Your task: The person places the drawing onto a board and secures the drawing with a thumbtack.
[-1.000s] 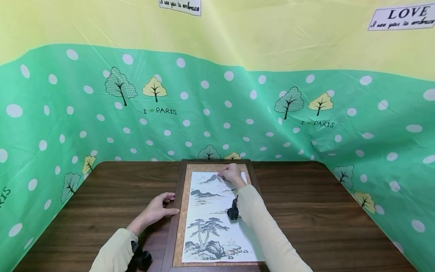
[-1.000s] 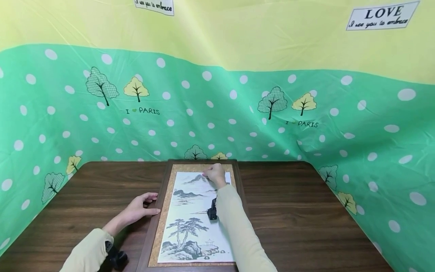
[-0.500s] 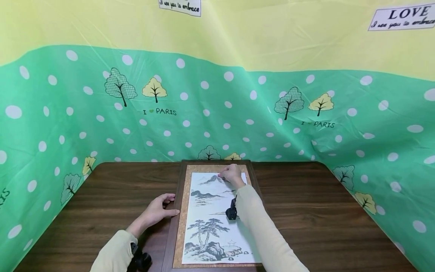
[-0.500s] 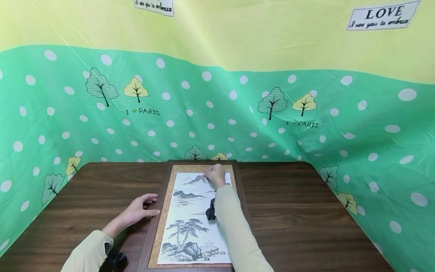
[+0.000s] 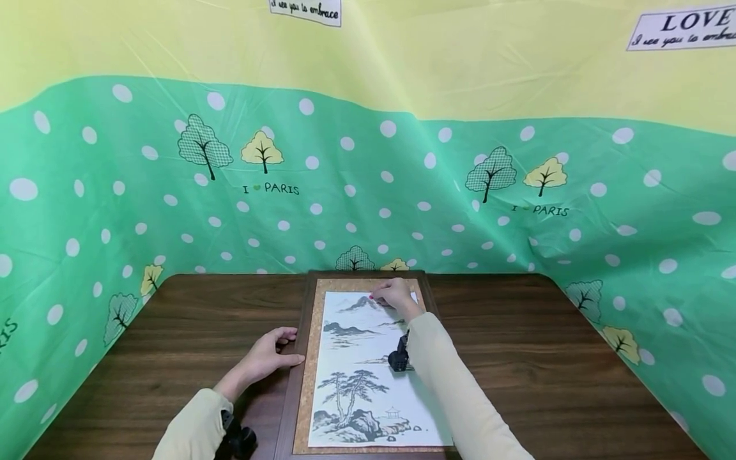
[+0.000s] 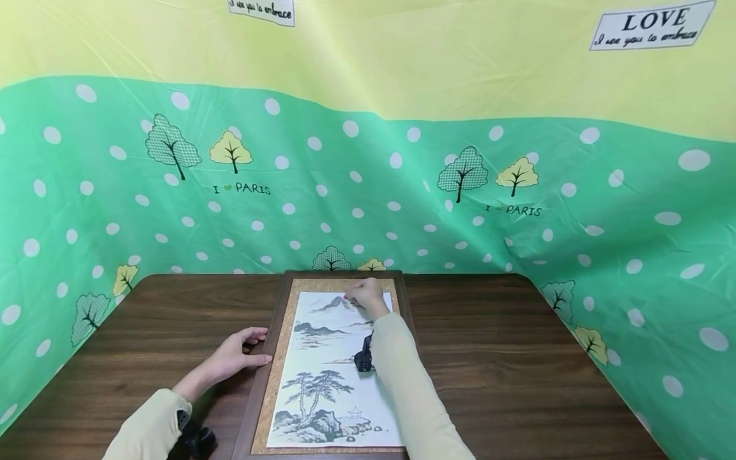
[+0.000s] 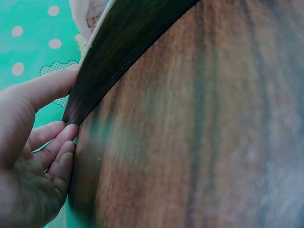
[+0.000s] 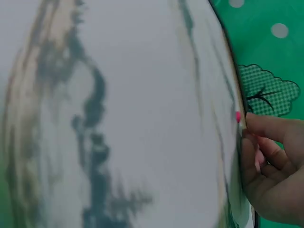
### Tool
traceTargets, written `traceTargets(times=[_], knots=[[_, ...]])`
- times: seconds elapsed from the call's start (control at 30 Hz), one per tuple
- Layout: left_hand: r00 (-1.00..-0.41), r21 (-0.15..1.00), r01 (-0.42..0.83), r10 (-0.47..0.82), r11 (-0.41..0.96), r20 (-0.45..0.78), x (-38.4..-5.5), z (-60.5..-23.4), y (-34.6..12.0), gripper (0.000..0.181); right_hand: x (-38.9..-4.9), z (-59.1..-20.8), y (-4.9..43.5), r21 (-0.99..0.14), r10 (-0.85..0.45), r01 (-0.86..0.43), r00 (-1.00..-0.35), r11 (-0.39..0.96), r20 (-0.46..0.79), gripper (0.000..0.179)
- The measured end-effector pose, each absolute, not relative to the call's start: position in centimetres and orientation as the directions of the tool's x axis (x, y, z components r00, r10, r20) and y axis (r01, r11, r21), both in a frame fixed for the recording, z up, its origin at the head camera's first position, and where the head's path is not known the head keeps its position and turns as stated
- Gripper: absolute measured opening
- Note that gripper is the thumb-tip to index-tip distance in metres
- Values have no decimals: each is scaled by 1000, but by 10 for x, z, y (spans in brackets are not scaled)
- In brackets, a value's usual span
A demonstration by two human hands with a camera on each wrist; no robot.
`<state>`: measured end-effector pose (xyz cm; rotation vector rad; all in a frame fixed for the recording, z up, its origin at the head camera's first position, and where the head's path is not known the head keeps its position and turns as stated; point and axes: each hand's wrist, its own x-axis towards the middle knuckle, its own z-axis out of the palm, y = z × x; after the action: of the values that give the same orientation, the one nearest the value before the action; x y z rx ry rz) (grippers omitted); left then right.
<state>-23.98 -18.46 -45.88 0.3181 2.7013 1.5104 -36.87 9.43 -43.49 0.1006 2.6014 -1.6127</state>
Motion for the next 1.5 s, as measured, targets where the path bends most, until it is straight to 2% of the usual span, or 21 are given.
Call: traceTargets(times=[0.17,0.43,0.63,0.93,1.23,1.5], knots=[[-977,842,176,197,510,84,-241,-458,-185,55,-369,-434,100,-913,-52,91,-991,399,-122,14],[-979,824,171,190,539,79,-244,-459,-184,56,-368,-430,107,-902,-175,6,-980,432,-90,18],[-980,826,158,185,541,67,-246,-461,-182,56,-358,-425,115,-886,-259,-92,-965,454,-33,18],[-982,830,148,179,538,59,-244,-461,-181,56,-338,-422,137,-891,-351,-135,-936,433,-28,19],[-979,838,157,193,523,63,-243,-461,-184,55,-320,-417,168,-848,-352,-178,-936,499,-10,21],[-979,837,160,191,524,68,-242,-462,-185,55,-310,-412,202,-848,-335,-170,-942,501,-9,24]])
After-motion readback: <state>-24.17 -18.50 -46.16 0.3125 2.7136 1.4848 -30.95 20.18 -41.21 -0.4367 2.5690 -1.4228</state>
